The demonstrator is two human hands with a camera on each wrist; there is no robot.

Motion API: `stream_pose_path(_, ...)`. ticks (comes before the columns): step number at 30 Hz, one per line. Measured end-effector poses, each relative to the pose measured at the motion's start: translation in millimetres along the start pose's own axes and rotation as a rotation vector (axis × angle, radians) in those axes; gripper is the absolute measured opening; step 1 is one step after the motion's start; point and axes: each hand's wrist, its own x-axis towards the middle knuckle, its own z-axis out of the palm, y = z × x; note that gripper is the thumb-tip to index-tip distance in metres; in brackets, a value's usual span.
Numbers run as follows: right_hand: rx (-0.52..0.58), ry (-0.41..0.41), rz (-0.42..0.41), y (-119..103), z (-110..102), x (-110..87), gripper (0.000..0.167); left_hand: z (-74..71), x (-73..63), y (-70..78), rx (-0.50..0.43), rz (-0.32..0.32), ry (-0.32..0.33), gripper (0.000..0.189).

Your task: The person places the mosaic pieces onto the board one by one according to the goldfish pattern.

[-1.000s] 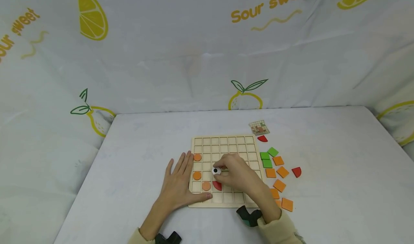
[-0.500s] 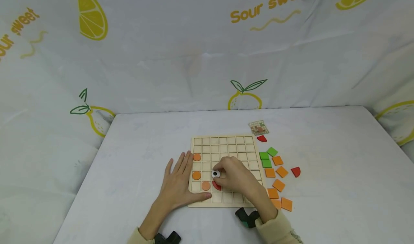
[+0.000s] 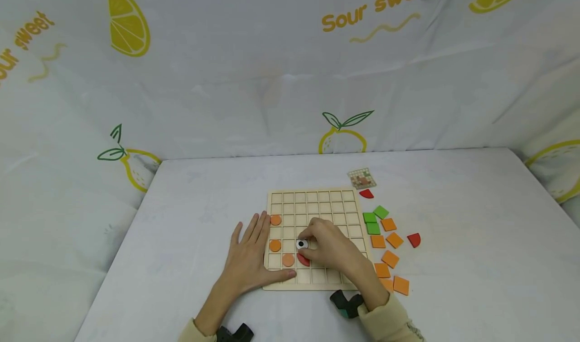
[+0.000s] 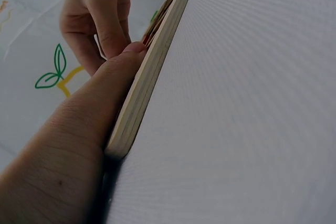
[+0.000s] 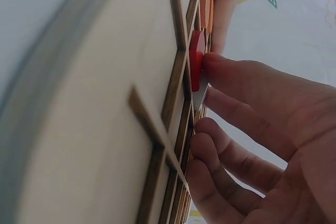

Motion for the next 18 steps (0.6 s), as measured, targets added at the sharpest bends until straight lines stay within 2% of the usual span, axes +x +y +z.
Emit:
stream_pose_path(7,0.012,-0.01,-0.003,0.6,-1.4,-0.9,0.02,0.7,-0.5,0.6,0.008,0.022,0.043,0.135)
stream_pose_path(14,0.012,-0.016,0.003,2.3,-1.1,-0.3,0.021,-0.3,0.1,-0.4,0.004,0.004,-0.009,0.135)
stream_pose_path(18,0.006,-0.021,0.01,2.0,-2.2,-0.9,0.021,0.2,-0.1,-0.2,0.003,0.01,0.008,0.135)
